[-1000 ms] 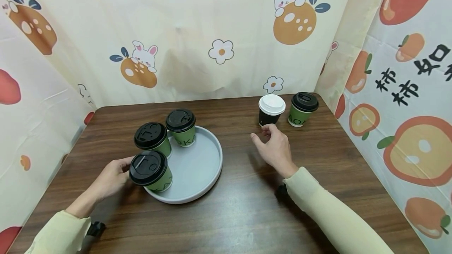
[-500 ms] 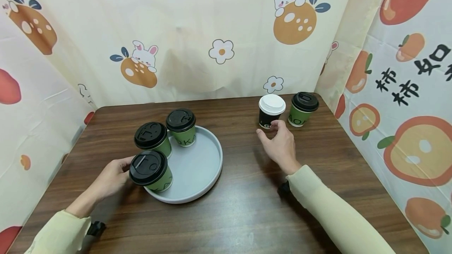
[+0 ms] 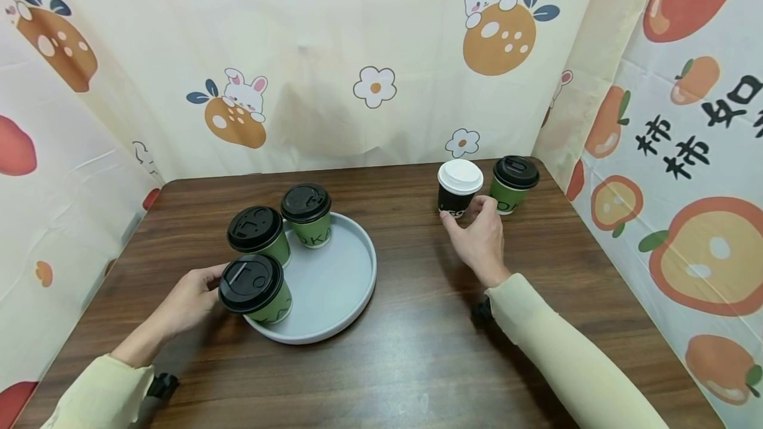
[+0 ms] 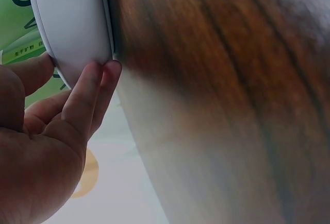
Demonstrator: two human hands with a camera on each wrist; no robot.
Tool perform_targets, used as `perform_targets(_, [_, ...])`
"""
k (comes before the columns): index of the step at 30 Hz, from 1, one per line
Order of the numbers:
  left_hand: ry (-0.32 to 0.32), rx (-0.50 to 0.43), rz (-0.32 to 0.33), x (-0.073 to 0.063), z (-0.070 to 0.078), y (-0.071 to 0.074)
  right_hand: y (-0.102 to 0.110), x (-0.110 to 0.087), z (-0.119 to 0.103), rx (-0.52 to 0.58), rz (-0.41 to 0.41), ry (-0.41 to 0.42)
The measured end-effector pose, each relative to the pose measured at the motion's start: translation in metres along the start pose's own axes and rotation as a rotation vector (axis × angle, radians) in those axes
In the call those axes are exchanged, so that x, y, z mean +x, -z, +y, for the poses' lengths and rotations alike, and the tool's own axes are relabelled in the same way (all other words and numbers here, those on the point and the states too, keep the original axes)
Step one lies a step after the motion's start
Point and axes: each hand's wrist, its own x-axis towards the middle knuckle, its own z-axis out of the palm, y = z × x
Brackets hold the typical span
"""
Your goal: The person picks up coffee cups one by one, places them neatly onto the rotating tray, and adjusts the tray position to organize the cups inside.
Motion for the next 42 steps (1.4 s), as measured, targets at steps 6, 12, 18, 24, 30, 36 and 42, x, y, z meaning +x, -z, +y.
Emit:
perform_targets(6, [0.002, 0.001, -0.003, 0.000, 0.000, -0.001, 0.001, 0.004, 0.001, -0.005, -0.008, -0.033])
perform_targets(12, [-0.004, 0.008, 0.003, 0.000, 0.000, -0.001, -0.001, 0.009, 0.003, 0.001, -0.031, -0.068])
perform_targets(18, [0.012, 0.010, -0.002, 0.000, -0.001, -0.001, -0.004, 0.012, 0.006, 0.002, -0.036, -0.093])
perform_targets(24, [0.014, 0.007, -0.002, 0.000, -0.001, -0.001, -0.006, 0.015, 0.007, 0.002, -0.039, -0.108])
perform_targets(30, [0.010, 0.003, -0.004, -0.001, -0.001, -0.001, -0.008, 0.018, 0.007, 0.007, -0.045, -0.120])
perform_targets(36, [0.008, 0.008, -0.005, -0.001, -0.001, -0.001, -0.010, 0.022, 0.008, 0.006, -0.038, -0.144])
perform_targets(42, [0.002, 0.009, 0.001, -0.001, 0.000, -0.001, -0.013, 0.026, 0.010, 0.004, -0.034, -0.146])
